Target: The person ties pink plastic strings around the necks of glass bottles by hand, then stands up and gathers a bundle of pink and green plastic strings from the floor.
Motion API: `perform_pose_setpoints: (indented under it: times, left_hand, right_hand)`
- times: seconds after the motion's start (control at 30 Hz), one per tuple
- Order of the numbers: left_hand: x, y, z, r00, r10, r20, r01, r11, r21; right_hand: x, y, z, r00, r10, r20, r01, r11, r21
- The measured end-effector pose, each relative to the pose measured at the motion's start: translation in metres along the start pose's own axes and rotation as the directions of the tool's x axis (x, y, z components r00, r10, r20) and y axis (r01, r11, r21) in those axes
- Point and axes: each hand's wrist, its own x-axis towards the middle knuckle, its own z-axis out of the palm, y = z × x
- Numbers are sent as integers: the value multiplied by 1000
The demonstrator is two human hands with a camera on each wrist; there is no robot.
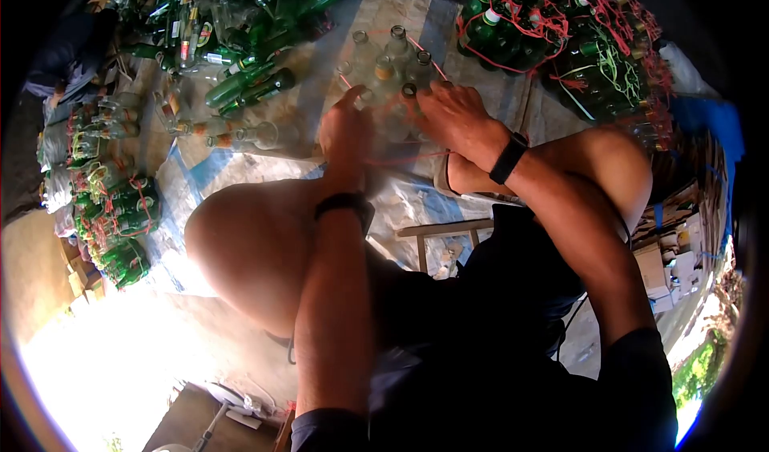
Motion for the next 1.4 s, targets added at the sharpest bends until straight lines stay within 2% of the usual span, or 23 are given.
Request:
perform_pose_setpoints:
  times: [0.03, 0.1, 0.13, 0.2, 0.27, 0.4, 0.47, 0.6, 0.73, 0.8, 0.87, 0.9, 0.97, 1.0, 1.07, 1.1, 1.17, 1.2, 1.27, 1.3, 1.37, 1.4]
  left_hand:
    - [1, -2, 1, 1000, 13, 14, -14, 1000, 28]
    - [5, -1, -1, 999, 33, 19, -34, 998, 53]
    - [6, 3, -4, 999, 10, 51, -13, 998, 55]
    - [6, 6, -8, 997, -15, 76, 11, 998, 57]
    - [8, 9, -12, 985, -90, 150, 88, 996, 26]
    - [1, 25, -25, 976, -128, 178, 129, 992, 7]
    - [0, 24, -21, 992, -60, 112, 53, 997, 63]
    - [-11, 23, -13, 993, -47, 107, 37, 995, 89]
    - [-17, 20, 4, 998, 40, 54, -47, 988, 149]
    - [-27, 18, 11, 995, 79, 56, -87, 985, 147]
    - [-34, 18, 15, 953, 301, 34, -302, 938, 168]
    - [-36, 17, 18, 951, 305, 38, -307, 937, 169]
    - [-45, 16, 28, 978, 205, 45, -201, 976, -87]
    - [-51, 19, 30, 978, 205, 48, -200, 976, -87]
    - [-60, 25, 33, 907, 415, -75, -422, 888, -182]
    - [-62, 24, 36, 907, 414, -75, -421, 889, -183]
    - [-65, 22, 41, 977, 213, 30, -197, 943, -269]
    - [-66, 20, 42, 977, 210, 30, -195, 943, -271]
    - [-61, 16, 43, 962, 269, 57, -259, 955, -144]
    - [-60, 16, 43, 962, 269, 55, -258, 955, -145]
    - [-61, 18, 46, 951, 310, 24, -311, 949, 58]
    - [-59, 13, 50, 950, 310, 20, -311, 949, 57]
  right_hand:
    - [-3, -4, 0, 1000, -1, -2, 1, 1000, -1]
    - [-5, -10, -2, 987, 111, 117, -118, 992, 53]
    - [-5, -8, 6, 988, 109, 112, -115, 992, 48]
    - [-7, -9, 17, 997, 74, -28, -74, 997, 6]
    - [-16, -10, 8, 998, 52, -37, -51, 998, 47]
    - [-14, -11, -2, 999, 41, 0, -41, 993, 107]
    - [-15, -13, -9, 999, 47, -5, -46, 995, 86]
    - [-23, -5, -14, 998, 43, 54, -43, 999, -6]
    - [-26, 15, -17, 999, 17, 46, -18, 1000, 24]
    - [-30, 25, -8, 992, -13, -125, 19, 999, 45]
    - [-30, 32, -8, 994, 10, -111, -4, 998, 55]
    - [-28, 36, -9, 995, 20, -93, -15, 998, 60]
    - [-23, 43, -4, 997, 62, -46, -61, 998, 33]
    - [-22, 41, -7, 995, 99, -1, -99, 995, 3]
    - [-22, 42, -17, 992, 117, 40, -117, 993, 13]
    - [-22, 41, -22, 988, 131, 80, -133, 991, 23]
    - [-21, 41, -19, 987, 147, 66, -148, 989, 10]
    - [-21, 40, -18, 985, 163, 53, -163, 987, -1]
    - [-20, 44, -19, 984, 162, 72, -165, 986, 35]
    - [-20, 46, -18, 982, 163, 94, -171, 983, 74]
    - [-18, 48, -15, 979, 175, 107, -185, 979, 82]
    - [-17, 49, -14, 975, 186, 118, -197, 976, 90]
